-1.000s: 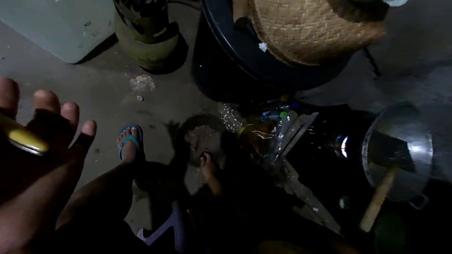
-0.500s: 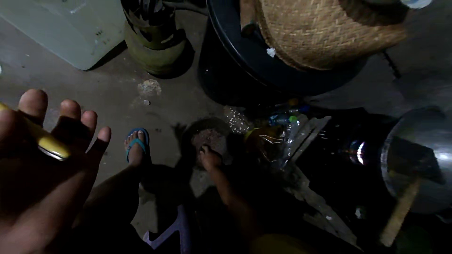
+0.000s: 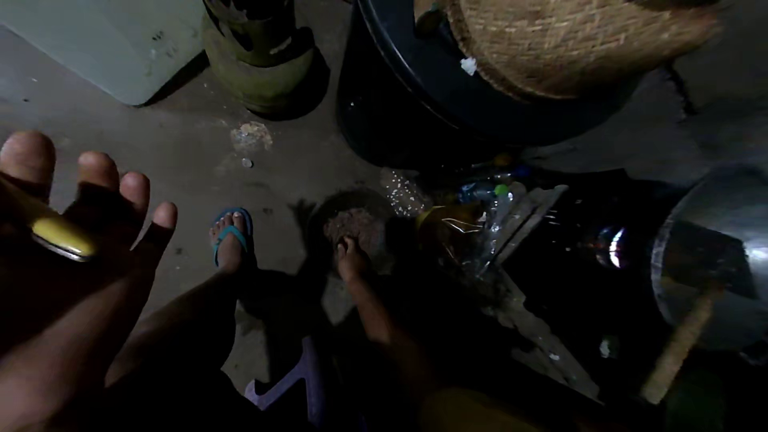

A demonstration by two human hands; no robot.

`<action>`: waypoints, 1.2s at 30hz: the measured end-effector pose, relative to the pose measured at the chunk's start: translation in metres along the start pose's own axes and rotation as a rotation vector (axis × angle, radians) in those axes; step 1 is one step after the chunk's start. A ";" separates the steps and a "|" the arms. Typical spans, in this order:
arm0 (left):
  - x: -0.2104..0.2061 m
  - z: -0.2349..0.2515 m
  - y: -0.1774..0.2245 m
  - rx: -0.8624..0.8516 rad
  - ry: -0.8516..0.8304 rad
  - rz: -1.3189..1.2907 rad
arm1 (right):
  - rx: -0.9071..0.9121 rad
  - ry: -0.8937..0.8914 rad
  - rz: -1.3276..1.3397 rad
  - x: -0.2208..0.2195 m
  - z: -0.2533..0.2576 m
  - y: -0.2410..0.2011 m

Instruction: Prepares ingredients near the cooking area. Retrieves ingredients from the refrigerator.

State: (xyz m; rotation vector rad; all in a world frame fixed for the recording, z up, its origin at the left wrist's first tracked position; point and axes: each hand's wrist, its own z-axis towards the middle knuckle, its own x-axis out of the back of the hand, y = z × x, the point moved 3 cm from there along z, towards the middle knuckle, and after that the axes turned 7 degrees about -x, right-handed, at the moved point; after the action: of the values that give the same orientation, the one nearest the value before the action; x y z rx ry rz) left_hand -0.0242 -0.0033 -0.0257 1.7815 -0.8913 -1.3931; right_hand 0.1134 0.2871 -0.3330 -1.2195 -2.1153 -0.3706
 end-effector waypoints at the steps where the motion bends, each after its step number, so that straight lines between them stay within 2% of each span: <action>1: -0.001 0.000 0.001 -0.005 0.010 0.028 | -0.014 -0.006 -0.075 -0.007 -0.007 0.005; 4: -0.005 -0.001 0.003 0.015 0.039 0.058 | -0.032 -0.069 -0.235 0.015 -0.002 0.001; 7: -0.005 -0.001 0.004 0.019 0.053 0.063 | -0.032 -0.135 -0.137 0.048 0.019 -0.007; 9: 0.000 0.000 0.005 -0.010 0.018 0.072 | 0.067 -0.172 -0.115 0.055 0.017 -0.003; 11: -0.001 -0.002 0.007 -0.023 0.042 0.132 | 0.155 -0.187 -0.199 0.042 0.002 0.006; 14: -0.005 -0.005 0.007 -0.011 0.058 0.102 | 0.099 -0.113 -0.290 0.001 -0.019 0.026; 17: -0.005 -0.006 0.004 -0.011 0.015 0.089 | 0.050 -0.104 -0.295 0.010 -0.008 0.010; 19: -0.007 -0.008 0.003 0.006 0.026 0.116 | 0.081 -0.204 -0.163 0.042 0.014 0.002; 22: -0.005 -0.004 0.007 0.007 0.046 0.122 | 0.125 -0.262 0.132 0.075 0.069 0.018; 24: 0.000 -0.003 0.005 -0.039 0.018 0.186 | 0.098 -0.146 0.203 0.083 0.072 0.039; 26: 0.010 0.005 -0.009 -0.212 -0.042 0.334 | 0.012 -0.041 0.205 0.072 0.046 0.049; 27: 0.003 0.004 -0.007 -0.187 -0.006 0.379 | -0.013 -0.013 0.219 0.055 0.034 0.047; 28: -0.004 -0.001 0.000 -0.112 0.036 0.318 | -0.026 0.009 0.193 0.035 0.023 0.042; 30: -0.010 -0.007 0.005 -0.031 0.030 0.251 | -0.004 0.017 -0.018 0.007 0.005 0.019; 32: -0.009 -0.008 0.004 -0.008 0.045 0.147 | 0.030 -0.109 -0.172 0.017 0.001 -0.008; 34: -0.012 -0.008 0.002 0.017 0.053 0.071 | 0.072 -0.223 -0.107 0.047 0.016 -0.011; 36: -0.014 -0.007 0.004 0.007 0.044 0.056 | 0.155 -0.267 -0.016 0.075 0.053 0.002</action>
State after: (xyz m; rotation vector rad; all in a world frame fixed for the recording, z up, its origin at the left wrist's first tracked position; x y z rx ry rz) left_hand -0.0201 0.0070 -0.0143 1.7726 -0.9169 -1.3119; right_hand 0.0674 0.3657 -0.3226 -1.2167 -2.3311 -0.0496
